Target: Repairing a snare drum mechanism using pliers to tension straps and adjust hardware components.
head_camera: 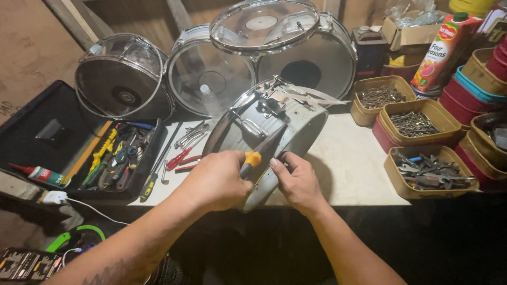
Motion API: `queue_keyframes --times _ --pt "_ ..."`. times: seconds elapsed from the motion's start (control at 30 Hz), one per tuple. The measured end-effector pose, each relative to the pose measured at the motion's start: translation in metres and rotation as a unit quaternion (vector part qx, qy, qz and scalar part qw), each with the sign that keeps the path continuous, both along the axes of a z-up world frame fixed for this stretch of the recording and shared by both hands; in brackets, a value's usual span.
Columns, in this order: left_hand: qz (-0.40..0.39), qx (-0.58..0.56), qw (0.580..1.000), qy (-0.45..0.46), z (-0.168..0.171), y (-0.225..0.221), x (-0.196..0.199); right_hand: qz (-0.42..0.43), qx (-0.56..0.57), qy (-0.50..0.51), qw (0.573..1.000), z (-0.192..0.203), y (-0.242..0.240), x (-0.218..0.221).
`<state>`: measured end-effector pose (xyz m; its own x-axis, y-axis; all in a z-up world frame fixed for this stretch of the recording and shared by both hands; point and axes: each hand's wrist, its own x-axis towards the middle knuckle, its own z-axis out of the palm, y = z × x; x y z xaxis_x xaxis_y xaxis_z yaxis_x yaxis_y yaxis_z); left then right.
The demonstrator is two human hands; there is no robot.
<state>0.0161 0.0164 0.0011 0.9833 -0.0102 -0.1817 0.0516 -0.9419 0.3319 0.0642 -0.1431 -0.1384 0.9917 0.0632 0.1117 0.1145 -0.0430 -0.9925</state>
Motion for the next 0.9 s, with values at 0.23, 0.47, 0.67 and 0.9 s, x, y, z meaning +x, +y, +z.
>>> queue_keyframes --times 0.23,0.47,0.67,0.9 --pt "-0.064 0.096 0.991 -0.072 0.002 0.031 -0.007 0.0 -0.013 0.005 1.0 -0.022 0.004 0.007" --pt "0.031 -0.033 0.998 0.047 0.041 0.057 -0.013 -0.016 -0.015 0.017 1.0 -0.009 0.01 -0.004" --pt "0.052 -0.134 0.987 0.071 0.052 0.063 0.008 -0.017 -0.045 0.012 0.999 -0.041 0.014 0.013" --pt "0.066 -0.456 0.875 0.15 0.047 0.049 -0.005 -0.013 -0.05 0.016 0.999 -0.021 0.022 0.004"
